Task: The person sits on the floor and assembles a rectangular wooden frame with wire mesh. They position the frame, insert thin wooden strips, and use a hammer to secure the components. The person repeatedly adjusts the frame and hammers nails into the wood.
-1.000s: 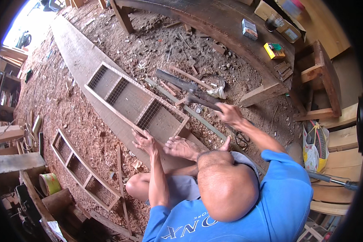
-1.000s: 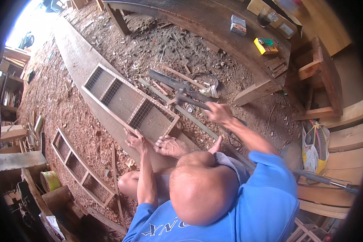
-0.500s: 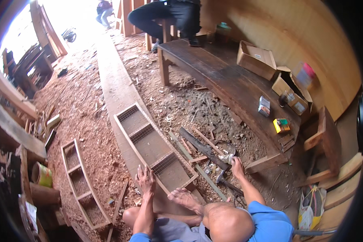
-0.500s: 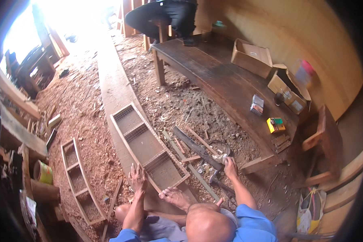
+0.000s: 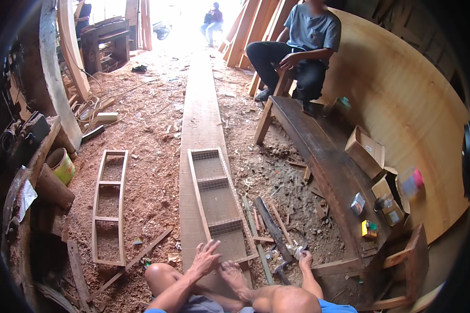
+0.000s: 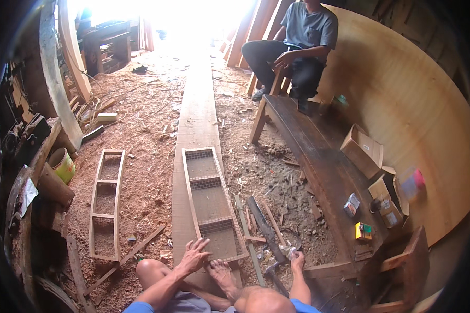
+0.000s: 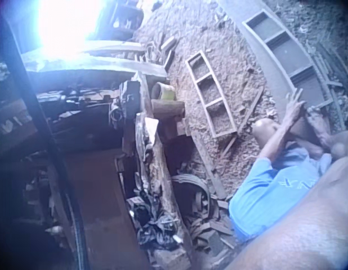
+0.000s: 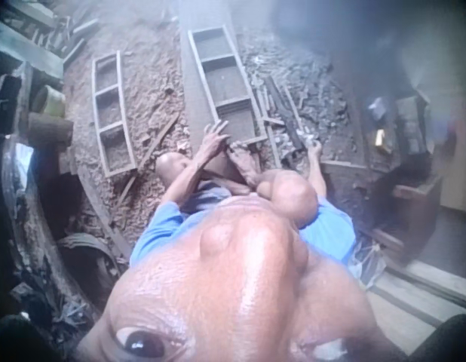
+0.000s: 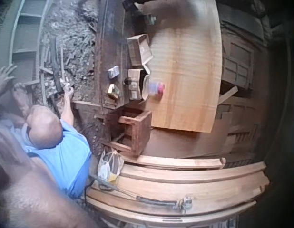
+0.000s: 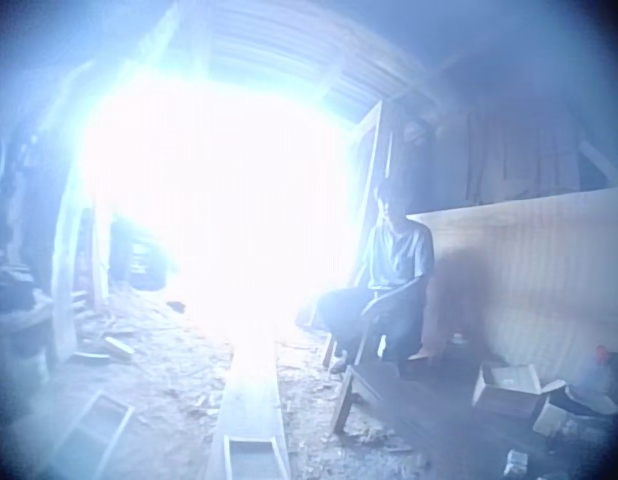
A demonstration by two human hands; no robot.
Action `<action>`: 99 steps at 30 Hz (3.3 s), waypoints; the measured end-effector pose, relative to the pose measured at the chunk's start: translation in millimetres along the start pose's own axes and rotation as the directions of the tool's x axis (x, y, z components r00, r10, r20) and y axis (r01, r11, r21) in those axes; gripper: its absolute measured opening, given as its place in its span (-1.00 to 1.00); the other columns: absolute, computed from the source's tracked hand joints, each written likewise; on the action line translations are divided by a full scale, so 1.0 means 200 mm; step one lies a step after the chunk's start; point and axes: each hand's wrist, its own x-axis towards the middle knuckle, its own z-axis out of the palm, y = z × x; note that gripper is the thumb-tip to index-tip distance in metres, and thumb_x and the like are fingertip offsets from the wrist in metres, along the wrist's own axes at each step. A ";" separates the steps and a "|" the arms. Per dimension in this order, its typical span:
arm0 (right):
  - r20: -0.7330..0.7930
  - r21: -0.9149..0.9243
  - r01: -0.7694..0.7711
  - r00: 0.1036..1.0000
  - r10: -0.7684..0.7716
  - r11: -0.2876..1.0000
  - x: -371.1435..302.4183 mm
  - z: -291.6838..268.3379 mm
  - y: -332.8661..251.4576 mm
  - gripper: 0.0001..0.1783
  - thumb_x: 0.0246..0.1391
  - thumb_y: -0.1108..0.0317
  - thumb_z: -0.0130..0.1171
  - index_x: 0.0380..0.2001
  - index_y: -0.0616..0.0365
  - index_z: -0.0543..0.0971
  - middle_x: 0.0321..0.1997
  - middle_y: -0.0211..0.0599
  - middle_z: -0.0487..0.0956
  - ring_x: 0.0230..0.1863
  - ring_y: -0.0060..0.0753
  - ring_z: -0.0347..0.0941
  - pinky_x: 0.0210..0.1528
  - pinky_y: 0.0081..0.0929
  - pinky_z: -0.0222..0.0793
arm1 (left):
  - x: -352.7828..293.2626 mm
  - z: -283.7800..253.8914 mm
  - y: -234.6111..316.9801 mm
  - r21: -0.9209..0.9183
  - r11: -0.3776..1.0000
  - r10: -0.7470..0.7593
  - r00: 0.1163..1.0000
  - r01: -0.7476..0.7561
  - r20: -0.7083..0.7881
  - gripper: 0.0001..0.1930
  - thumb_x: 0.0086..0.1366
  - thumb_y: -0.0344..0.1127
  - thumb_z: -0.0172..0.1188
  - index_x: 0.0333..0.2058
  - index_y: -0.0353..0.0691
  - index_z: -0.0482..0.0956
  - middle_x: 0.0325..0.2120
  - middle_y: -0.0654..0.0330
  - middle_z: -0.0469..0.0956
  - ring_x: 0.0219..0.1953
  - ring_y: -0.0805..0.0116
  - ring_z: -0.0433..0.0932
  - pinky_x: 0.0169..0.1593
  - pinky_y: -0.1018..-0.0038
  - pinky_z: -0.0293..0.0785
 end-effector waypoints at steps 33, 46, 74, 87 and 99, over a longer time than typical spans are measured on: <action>0.107 0.089 0.019 0.994 -0.029 0.996 0.02 0.15 0.10 -0.77 -0.02 0.44 0.34 -0.23 0.19 0.71 -0.16 0.02 0.67 -0.12 -0.12 0.63 -0.11 -0.25 0.50 | 0.39 -0.24 -0.65 0.204 0.791 0.540 0.815 -0.576 0.209 -0.69 0.16 -0.16 0.23 -0.08 0.12 0.64 0.01 0.34 0.52 0.25 0.39 0.36 0.31 0.08 0.12; 0.240 -0.214 0.177 0.963 -0.124 0.961 0.12 0.11 0.02 -0.72 -0.09 0.35 0.23 -0.30 0.24 0.72 -0.31 0.09 0.68 -0.26 0.09 0.64 -0.16 -0.16 0.48 | -0.01 -0.28 -0.12 -0.236 0.958 -0.251 0.878 0.164 -0.408 -0.59 0.23 -0.21 0.34 0.07 -0.01 0.59 0.18 0.05 0.45 0.27 0.02 0.35 0.29 0.07 0.19; 0.015 0.544 0.410 0.868 -0.497 0.732 -0.30 0.34 -1.20 -0.85 0.23 0.31 0.19 -0.39 0.12 0.54 -0.49 -0.42 0.47 -0.42 -0.53 0.38 -0.33 -0.43 0.41 | 0.10 -0.12 0.09 -0.701 0.713 -0.400 0.811 -0.016 -0.426 -0.79 0.30 -0.42 0.27 -0.10 -0.26 0.66 -0.19 0.08 0.69 -0.16 0.20 0.67 -0.05 0.37 0.56; 0.517 0.601 0.320 0.543 -0.662 0.732 -0.91 0.60 -1.50 -0.76 0.13 0.39 0.30 -0.13 0.21 0.64 -0.23 -0.12 0.70 -0.24 -0.33 0.68 -0.17 -0.44 0.61 | -0.08 0.08 0.26 -0.984 -0.109 -0.748 0.664 -0.141 -0.012 -0.76 0.44 -0.28 0.15 -0.07 -0.32 0.59 -0.31 0.18 0.65 -0.31 0.43 0.64 -0.22 0.51 0.60; 0.423 0.519 0.514 0.541 -0.727 0.683 -0.84 0.40 -1.57 -0.63 0.12 0.35 0.33 -0.02 0.18 0.52 -0.26 -0.10 0.70 -0.18 -0.26 0.68 -0.12 -0.37 0.59 | -0.01 0.05 0.21 -0.965 -0.256 -0.557 0.824 -0.055 0.101 -0.72 0.32 -0.33 0.25 -0.07 -0.37 0.60 -0.23 0.17 0.61 -0.22 0.43 0.58 -0.12 0.50 0.55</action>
